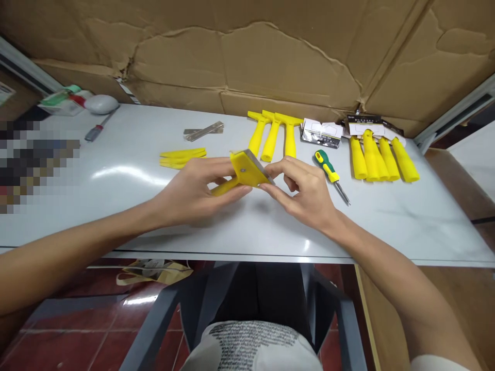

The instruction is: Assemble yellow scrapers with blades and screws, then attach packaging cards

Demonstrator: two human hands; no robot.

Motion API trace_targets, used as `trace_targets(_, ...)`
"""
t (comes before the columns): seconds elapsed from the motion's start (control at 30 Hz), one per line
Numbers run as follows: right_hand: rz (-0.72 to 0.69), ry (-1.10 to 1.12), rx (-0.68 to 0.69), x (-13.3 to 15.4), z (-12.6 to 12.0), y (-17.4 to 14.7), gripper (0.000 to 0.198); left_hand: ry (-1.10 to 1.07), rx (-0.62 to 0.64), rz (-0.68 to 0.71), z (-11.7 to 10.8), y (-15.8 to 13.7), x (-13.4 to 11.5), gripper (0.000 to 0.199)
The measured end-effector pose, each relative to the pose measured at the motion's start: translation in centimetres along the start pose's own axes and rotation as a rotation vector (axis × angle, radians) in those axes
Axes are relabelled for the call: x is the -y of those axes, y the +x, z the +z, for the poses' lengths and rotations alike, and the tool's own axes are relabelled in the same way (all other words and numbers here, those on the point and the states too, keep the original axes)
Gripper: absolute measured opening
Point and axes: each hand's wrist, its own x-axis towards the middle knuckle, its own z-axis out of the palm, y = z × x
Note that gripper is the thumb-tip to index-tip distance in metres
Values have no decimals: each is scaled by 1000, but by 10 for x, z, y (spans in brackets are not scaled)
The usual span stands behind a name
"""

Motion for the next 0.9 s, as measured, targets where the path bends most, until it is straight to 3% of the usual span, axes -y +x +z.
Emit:
trace_targets(0.17,-73,-8,28,0,6,-3,20,169,-47,-59,5,-5,-1,41)
trace_targets(0.27,-109,-41,51,0,9,-6,14,257,-29,-59,8,-7,2,44)
trace_targets(0.37,-141,-47,49,-1,13,-7,6,357,-11,62,11,-8,12,35)
trace_targets(0.5,-167,-30,142,-5,4,-2,8,564,-37,360,11,-10,29,25)
trace_targets(0.6,-61,-102,149,-20,-25,7,13,630,90,329,8,-10,36,27)
trace_targets(0.7,203,-434,111,-53,-63,9,19,580,194,231,7,-7,37,37)
trace_targets(0.83,275,-577,355,-99,-90,-7,62,458,224,163,10,3,34,41)
trace_targets(0.9,329,-610,433,-111,-91,-14,70,416,254,157,12,12,34,42)
